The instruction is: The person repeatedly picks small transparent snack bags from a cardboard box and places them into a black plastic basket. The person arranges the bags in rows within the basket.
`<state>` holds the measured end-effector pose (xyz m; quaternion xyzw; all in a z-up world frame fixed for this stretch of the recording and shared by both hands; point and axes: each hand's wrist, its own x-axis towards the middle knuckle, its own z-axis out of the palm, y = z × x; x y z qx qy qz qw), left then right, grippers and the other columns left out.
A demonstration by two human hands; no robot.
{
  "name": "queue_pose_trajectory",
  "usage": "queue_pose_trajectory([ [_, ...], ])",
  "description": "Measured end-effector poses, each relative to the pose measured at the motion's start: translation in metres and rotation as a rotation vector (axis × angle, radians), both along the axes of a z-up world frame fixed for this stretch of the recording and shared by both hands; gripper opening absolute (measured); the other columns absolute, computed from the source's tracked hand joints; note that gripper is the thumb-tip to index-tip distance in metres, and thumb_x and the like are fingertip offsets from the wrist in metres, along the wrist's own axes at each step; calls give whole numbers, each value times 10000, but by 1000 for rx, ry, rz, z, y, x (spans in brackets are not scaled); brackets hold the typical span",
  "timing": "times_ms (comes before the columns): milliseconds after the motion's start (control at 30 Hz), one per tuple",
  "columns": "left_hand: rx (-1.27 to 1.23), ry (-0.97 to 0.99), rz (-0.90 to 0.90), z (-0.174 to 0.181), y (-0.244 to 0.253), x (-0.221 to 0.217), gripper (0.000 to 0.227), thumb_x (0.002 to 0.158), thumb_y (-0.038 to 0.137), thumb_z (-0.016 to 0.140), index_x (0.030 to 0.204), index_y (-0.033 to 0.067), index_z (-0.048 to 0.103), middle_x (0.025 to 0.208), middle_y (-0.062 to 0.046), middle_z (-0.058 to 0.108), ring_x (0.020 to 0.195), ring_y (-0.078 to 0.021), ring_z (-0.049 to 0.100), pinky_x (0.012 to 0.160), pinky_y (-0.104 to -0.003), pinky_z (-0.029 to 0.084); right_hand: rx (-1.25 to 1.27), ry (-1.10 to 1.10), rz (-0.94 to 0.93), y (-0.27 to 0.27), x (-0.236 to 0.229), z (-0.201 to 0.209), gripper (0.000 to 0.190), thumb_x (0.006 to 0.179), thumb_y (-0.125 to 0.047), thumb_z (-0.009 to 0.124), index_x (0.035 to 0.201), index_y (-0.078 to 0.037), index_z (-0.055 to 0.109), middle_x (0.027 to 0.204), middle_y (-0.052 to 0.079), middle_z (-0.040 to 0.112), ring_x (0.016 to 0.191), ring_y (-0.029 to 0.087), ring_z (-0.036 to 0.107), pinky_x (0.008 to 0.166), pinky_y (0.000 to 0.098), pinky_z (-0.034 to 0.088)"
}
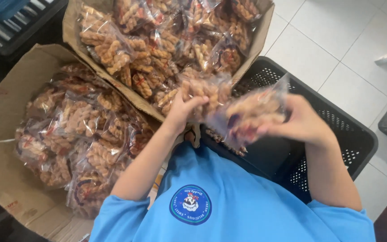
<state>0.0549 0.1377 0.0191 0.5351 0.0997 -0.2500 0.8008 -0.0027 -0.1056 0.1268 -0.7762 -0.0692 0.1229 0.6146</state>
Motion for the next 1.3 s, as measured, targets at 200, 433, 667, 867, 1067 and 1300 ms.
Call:
queue_pose_trajectory([
  [200, 273, -181, 89, 26, -12, 0, 408, 599, 224, 906, 900, 117, 652, 819, -23, 696, 762, -89, 634, 695, -261, 530, -58, -16, 50, 13, 2, -20, 521, 543, -148, 898, 993, -24, 665, 789, 98, 716, 730, 167, 662, 692, 337, 544],
  [433, 301, -375, -531, 43, 1, 4, 244, 787, 312, 735, 899, 110, 655, 812, -5, 688, 794, -71, 591, 726, -263, 506, -431, -136, 273, 34, 10, -7, 508, 603, -296, 869, 965, -70, 593, 659, 124, 632, 624, 296, 663, 569, 370, 511],
  [667, 160, 156, -680, 64, -2, -7, 933, 765, 765, 222, 1299, 65, 531, 1245, -154, 586, 1159, -247, 533, 985, -341, 402, -100, -185, 389, 21, 12, -37, 512, 682, -375, 807, 976, -52, 540, 1130, 147, 522, 1013, 280, 556, 820, 432, 447],
  [867, -545, 372, -521, 31, -4, 3, 1020, 701, 880, 148, 1367, 167, 444, 1085, -95, 594, 981, -236, 623, 875, -335, 502, 248, -92, 49, -3, -10, -87, 622, 747, -353, 708, 1225, -23, 484, 1179, 158, 575, 1034, 261, 574, 877, 463, 461],
  [1067, -118, -42, -391, 27, -50, -24, 745, 734, 481, 642, 1371, 179, 399, 1195, -97, 578, 1127, -242, 558, 1010, -395, 415, 260, -76, -187, -7, -24, -109, 882, 768, -254, 718, 1468, -100, 204, 1323, 230, 454, 1166, 300, 485, 956, 499, 420],
  [1300, 341, -408, -491, 22, -87, -27, 778, 601, 528, 844, 1249, 254, 512, 1153, -86, 638, 1145, -272, 586, 1036, -427, 418, 59, -234, -337, -22, -51, -112, 860, 869, -365, 646, 1471, -25, 133, 1406, 328, 312, 1287, 468, 325, 1063, 606, 271],
])
